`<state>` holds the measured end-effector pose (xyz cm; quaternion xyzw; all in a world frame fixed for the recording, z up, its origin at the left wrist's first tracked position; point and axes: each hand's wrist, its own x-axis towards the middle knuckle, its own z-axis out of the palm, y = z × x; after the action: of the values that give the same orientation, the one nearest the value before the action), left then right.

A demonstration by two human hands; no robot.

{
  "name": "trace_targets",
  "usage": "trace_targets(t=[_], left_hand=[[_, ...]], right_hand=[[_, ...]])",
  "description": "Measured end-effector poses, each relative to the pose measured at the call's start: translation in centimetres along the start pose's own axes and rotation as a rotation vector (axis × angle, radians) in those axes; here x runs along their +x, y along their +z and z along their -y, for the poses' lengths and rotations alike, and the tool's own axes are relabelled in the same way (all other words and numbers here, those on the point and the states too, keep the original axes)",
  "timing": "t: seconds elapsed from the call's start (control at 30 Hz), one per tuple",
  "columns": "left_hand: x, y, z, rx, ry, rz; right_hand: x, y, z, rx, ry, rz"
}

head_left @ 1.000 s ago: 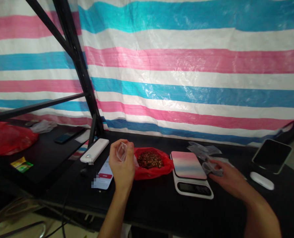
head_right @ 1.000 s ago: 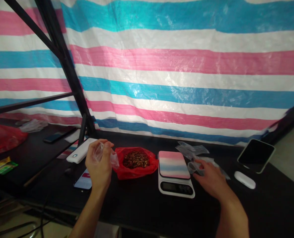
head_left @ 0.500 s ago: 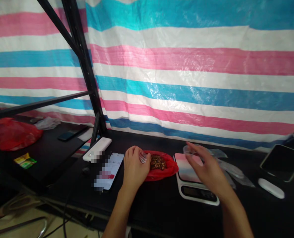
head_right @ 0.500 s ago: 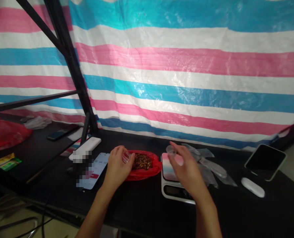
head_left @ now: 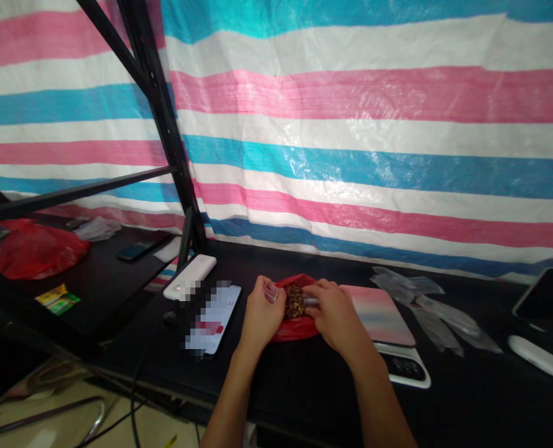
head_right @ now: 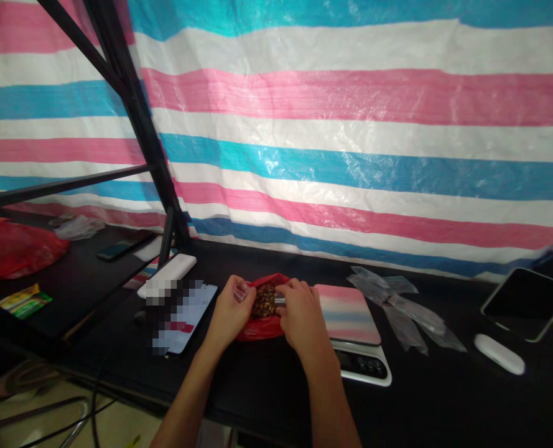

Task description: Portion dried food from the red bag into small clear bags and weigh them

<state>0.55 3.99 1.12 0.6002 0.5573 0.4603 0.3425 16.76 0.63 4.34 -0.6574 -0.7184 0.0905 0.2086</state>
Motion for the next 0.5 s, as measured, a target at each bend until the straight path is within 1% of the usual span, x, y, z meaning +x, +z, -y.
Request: trace_targets(t=[0.2, 0.37, 0.5], left_hand=[[0.2, 0.5, -0.1, -0.205, -0.004, -0.019], [0.3, 0.4, -0.2, -0.375, -0.045, -0.033], [0.4, 0.3, 0.0, -0.407, -0.033, -0.042]], right_hand=[[1.0, 1.5, 1.0, 0.126, -0.008, 0.02], [1.3, 2.2, 1.2, 0.227, -0.013, -0.038], [1.5, 2.4, 1.2, 0.337, 0.033, -0.083]])
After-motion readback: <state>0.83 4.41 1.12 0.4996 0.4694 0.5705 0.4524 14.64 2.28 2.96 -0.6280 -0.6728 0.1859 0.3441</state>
